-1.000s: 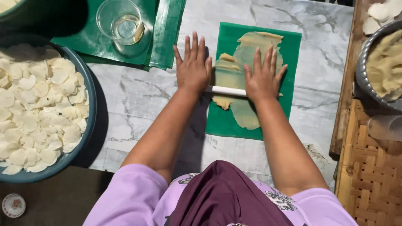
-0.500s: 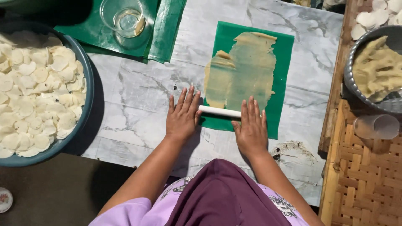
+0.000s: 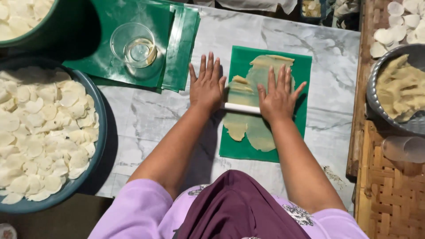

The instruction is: Flattening and rolling out pieces of dough using a small rolling pin on a plastic sheet.

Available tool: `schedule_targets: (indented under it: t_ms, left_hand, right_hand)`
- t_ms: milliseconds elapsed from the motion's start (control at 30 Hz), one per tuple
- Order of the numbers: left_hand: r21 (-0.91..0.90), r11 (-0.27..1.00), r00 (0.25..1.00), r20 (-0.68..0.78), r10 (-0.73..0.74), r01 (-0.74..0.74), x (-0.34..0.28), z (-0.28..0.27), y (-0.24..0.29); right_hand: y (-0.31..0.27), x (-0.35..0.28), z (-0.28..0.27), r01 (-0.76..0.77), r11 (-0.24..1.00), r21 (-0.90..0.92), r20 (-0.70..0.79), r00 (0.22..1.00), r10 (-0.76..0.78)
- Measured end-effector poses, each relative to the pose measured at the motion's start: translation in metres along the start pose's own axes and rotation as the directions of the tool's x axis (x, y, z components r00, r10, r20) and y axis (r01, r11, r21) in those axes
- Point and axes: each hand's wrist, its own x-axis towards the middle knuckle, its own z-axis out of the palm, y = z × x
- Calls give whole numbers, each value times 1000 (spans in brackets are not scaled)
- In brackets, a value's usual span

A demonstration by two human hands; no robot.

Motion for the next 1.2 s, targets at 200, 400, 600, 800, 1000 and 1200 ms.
schedule_targets:
  t_ms: [200, 400, 600, 800, 1000, 1200]
  left_hand:
    - [-40, 962, 883, -408, 230, -269, -35, -9, 1]
    - [45, 967, 940, -231, 253, -249, -62, 36, -13]
    - [33, 986, 980, -102, 168, -166, 32, 26, -6]
    - [-59, 996, 995, 68, 78, -74, 75, -1, -2]
    - [-25, 988, 987, -45, 154, -155, 8, -2, -7]
    - [39, 990, 988, -60, 141, -139, 44, -1, -4]
  right_hand:
    - [-23, -36, -43, -55, 991, 118, -153, 986, 73]
    - [-34, -67, -11, -64, 998, -31, -23, 998, 63]
    - [-12, 29, 5, -81, 996, -50, 43, 996, 83]
    - [-4, 76, 2, -32, 999, -4, 81, 996, 33]
    - [-7, -5, -21, 259, 947, 193, -79, 966, -248]
    - [24, 6, -2, 358, 933, -26, -197, 914, -356]
